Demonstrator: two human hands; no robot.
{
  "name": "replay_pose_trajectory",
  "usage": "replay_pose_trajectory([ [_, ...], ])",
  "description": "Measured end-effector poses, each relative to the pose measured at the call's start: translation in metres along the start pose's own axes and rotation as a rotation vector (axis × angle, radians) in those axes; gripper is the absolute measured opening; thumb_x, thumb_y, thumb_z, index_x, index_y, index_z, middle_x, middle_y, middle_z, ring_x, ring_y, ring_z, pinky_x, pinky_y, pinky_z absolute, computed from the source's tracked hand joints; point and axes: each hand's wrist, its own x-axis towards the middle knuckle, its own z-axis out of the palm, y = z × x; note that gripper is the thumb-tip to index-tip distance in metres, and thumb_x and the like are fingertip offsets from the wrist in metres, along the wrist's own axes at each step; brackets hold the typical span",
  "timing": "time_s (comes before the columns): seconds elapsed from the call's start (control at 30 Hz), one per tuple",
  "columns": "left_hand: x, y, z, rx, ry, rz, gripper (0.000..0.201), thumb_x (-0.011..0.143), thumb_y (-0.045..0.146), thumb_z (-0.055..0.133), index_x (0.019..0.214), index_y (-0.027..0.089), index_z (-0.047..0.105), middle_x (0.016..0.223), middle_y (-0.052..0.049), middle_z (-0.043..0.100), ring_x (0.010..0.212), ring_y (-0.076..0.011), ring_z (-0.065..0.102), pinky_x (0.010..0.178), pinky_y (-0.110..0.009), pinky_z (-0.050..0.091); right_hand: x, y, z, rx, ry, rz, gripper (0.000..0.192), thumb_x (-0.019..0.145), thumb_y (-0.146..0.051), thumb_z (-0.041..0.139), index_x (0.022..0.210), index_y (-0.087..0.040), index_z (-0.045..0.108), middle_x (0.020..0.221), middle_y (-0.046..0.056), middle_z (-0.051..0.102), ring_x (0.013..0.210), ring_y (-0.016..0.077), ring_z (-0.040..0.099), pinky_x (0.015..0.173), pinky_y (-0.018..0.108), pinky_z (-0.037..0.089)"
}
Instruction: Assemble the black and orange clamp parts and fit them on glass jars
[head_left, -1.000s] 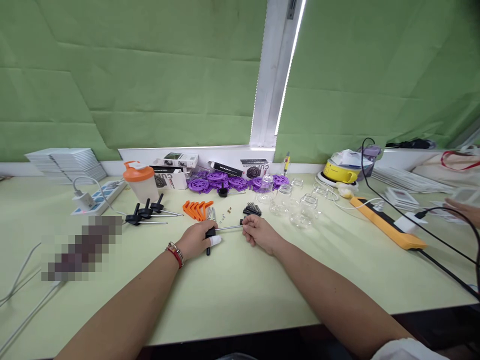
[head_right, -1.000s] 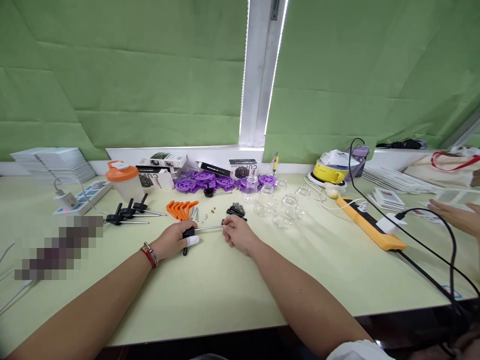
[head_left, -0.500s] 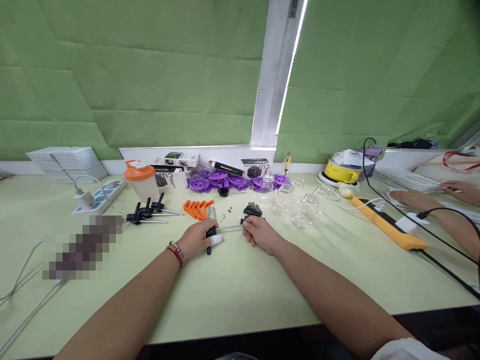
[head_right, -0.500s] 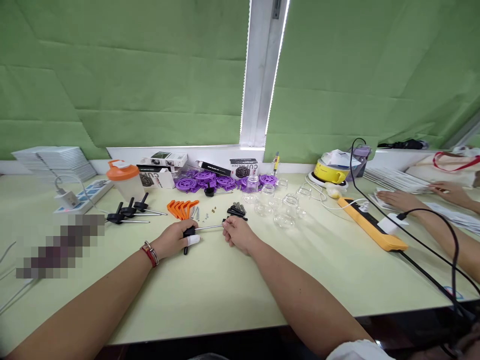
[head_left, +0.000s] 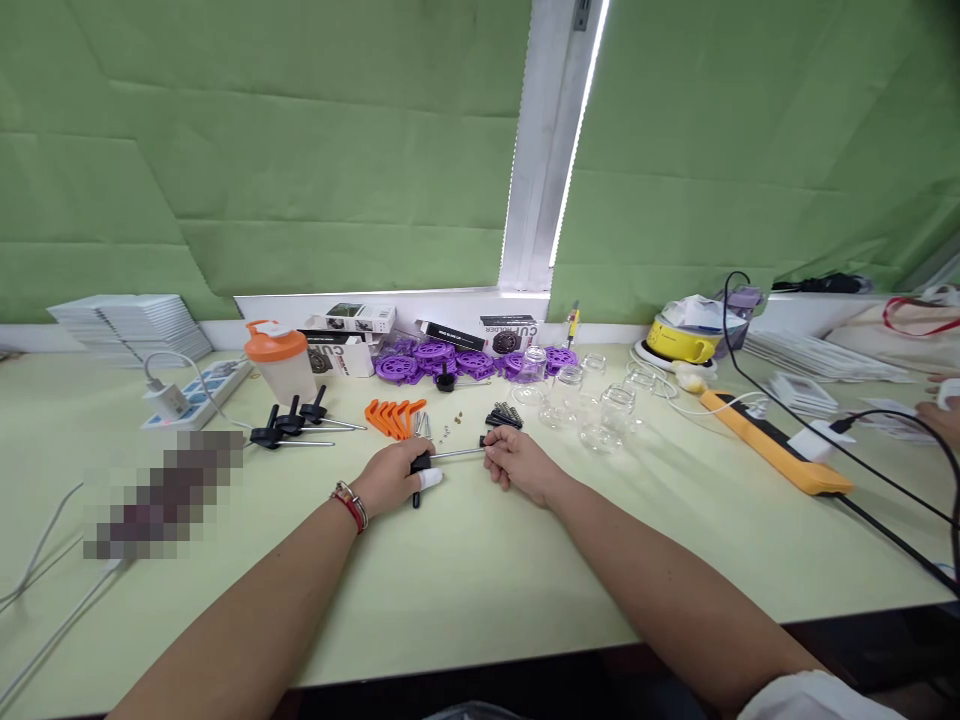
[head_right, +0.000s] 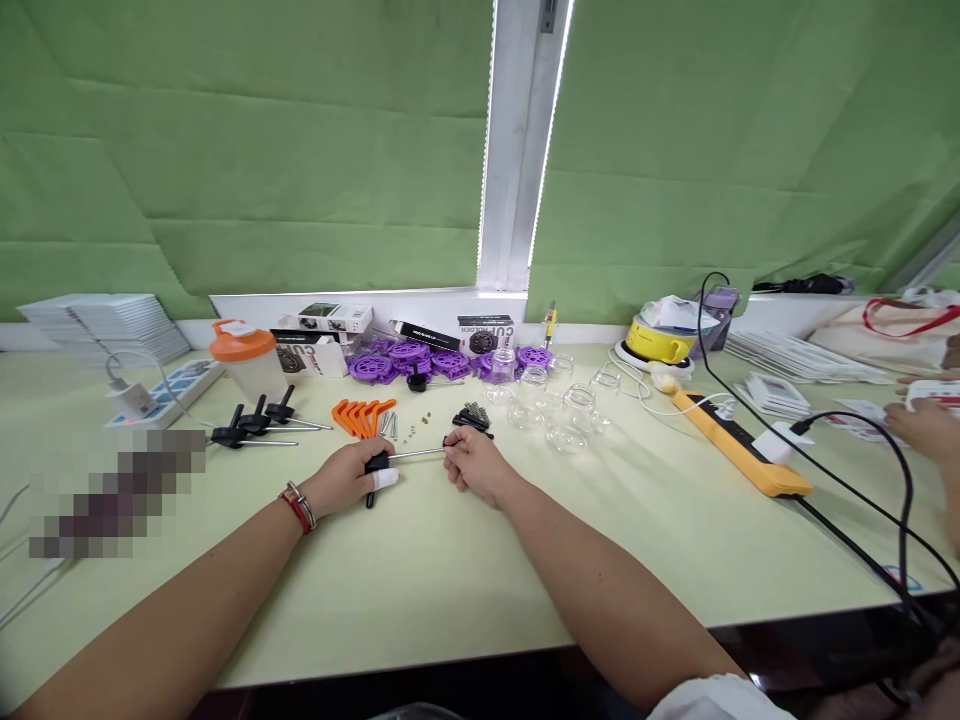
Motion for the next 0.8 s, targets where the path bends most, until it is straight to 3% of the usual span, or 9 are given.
replay_pose_trajectory([
  [0.17,-0.001,0.0023,-0.0013,-0.007,0.01,-0.001,0.033,0.078,0.05,0.051,0.095,0.022,0.056,0.087,-0.002,0.061,0.075,-0.0183,0.054,0.065,-0.028,0.041,0.0003,0.0008,0.0003,-0.025,-0.005,-0.008,0.005,0.081,-0.021,0.05,0.079,-0.018,0.047,0.061,-0.003,0.055,0.043,0.0067,0.047,0.036,0.018,0.037],
  [0.37,-0.0015,0.0047,-0.0023,-0.018,0.015,-0.003,0.033,0.077,0.05,0.052,0.093,0.022,0.056,0.084,-0.002,0.06,0.073,-0.0181,0.053,0.063,-0.027,0.041,-0.001,-0.0019,0.0002,-0.096,-0.007,0.017,0.018,0.086,-0.028,0.046,0.072,-0.017,0.047,0.053,-0.003,0.054,0.037,0.0056,0.044,0.038,0.018,0.036],
  [0.67,-0.0011,0.0041,-0.0021,0.001,0.005,-0.007,0.034,0.078,0.051,0.051,0.095,0.022,0.055,0.084,-0.002,0.06,0.074,-0.0184,0.054,0.064,-0.028,0.041,0.0011,-0.0018,0.0014,-0.107,0.01,0.037,0.023,0.088,-0.029,0.042,0.07,-0.017,0.047,0.051,-0.003,0.052,0.036,0.0057,0.043,0.036,0.018,0.035],
  [0.8,-0.0011,0.0025,-0.0014,0.009,0.007,-0.003,0.036,0.078,0.053,0.05,0.094,0.022,0.055,0.085,-0.002,0.06,0.074,-0.0188,0.054,0.065,-0.028,0.041,0.0,-0.0031,0.0019,-0.04,0.021,0.032,0.014,0.086,-0.028,0.046,0.077,-0.017,0.048,0.06,-0.002,0.055,0.042,0.0068,0.047,0.036,0.018,0.037],
])
